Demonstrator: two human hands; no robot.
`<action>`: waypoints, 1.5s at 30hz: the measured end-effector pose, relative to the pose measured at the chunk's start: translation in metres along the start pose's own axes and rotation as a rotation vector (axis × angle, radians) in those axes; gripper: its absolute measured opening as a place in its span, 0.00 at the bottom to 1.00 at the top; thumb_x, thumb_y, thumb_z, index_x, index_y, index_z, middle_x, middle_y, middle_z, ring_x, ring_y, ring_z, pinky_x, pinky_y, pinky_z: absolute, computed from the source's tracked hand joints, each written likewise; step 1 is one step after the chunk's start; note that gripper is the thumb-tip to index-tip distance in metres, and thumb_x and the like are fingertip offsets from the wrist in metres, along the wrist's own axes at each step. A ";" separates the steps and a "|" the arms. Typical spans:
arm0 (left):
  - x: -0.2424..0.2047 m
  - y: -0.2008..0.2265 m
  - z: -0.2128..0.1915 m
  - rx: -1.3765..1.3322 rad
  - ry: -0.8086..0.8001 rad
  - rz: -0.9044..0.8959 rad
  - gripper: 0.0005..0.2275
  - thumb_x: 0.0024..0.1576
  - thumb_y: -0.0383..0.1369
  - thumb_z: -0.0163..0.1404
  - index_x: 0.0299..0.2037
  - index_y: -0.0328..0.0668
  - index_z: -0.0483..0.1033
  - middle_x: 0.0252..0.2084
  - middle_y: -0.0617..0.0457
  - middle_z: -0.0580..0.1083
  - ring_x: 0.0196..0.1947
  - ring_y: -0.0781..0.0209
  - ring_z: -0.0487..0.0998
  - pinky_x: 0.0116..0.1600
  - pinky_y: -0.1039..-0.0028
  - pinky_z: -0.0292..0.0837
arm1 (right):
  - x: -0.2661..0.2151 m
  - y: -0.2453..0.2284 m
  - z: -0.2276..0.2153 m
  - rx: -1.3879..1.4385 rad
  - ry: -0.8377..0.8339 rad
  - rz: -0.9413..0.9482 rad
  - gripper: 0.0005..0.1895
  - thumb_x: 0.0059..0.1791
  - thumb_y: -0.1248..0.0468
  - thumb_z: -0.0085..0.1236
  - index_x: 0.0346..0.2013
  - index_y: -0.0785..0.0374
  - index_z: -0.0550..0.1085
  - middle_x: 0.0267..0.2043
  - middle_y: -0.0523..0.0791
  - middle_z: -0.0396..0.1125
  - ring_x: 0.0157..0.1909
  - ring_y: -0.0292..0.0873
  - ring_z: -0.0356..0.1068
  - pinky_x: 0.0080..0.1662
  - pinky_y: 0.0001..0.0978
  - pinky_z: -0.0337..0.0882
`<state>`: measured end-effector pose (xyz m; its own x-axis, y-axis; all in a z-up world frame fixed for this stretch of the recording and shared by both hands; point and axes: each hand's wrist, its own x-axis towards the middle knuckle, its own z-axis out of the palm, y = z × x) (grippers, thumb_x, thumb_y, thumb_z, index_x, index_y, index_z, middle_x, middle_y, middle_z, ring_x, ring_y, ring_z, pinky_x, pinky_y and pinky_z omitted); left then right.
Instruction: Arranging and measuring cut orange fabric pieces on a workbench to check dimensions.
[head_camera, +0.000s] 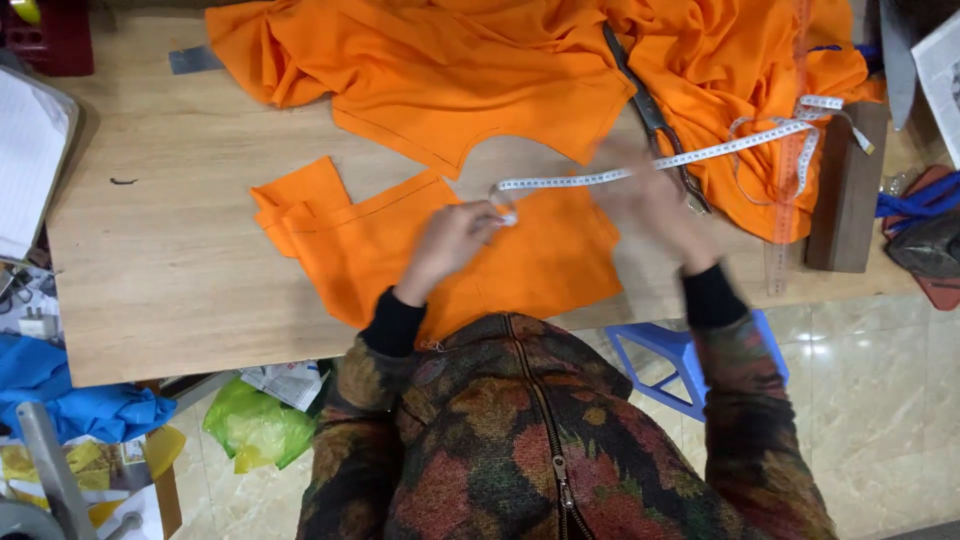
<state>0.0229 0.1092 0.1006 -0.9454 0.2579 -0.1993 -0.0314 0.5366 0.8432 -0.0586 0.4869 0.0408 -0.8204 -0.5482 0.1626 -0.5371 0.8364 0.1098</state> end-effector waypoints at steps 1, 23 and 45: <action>0.001 0.001 0.013 -0.002 0.002 -0.004 0.05 0.60 0.36 0.53 0.38 0.51 0.82 0.25 0.52 0.80 0.32 0.44 0.82 0.42 0.60 0.74 | 0.017 -0.047 -0.017 0.002 -0.003 -0.004 0.18 0.54 0.55 0.64 0.57 0.54 0.75 0.50 0.47 0.68 0.45 0.48 0.68 0.47 0.39 0.65; 0.013 -0.060 0.045 -0.130 -0.023 -0.160 0.08 0.64 0.33 0.49 0.36 0.51 0.82 0.25 0.62 0.80 0.26 0.63 0.78 0.36 0.74 0.69 | -0.057 0.114 0.000 -0.381 0.033 0.088 0.42 0.37 0.59 0.82 0.67 0.46 0.78 0.59 0.49 0.68 0.62 0.56 0.65 0.57 0.55 0.65; -0.007 -0.055 0.041 0.021 0.067 -0.175 0.04 0.62 0.31 0.52 0.41 0.49 0.81 0.31 0.58 0.82 0.36 0.55 0.83 0.45 0.65 0.73 | 0.009 -0.068 0.034 0.509 0.031 -0.042 0.15 0.47 0.63 0.70 0.48 0.55 0.78 0.45 0.45 0.67 0.52 0.48 0.67 0.52 0.40 0.64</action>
<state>0.0446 0.1109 0.0345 -0.9457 0.1052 -0.3074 -0.1909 0.5857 0.7877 -0.0364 0.4254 0.0020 -0.7941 -0.5747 0.1977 -0.6031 0.7047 -0.3738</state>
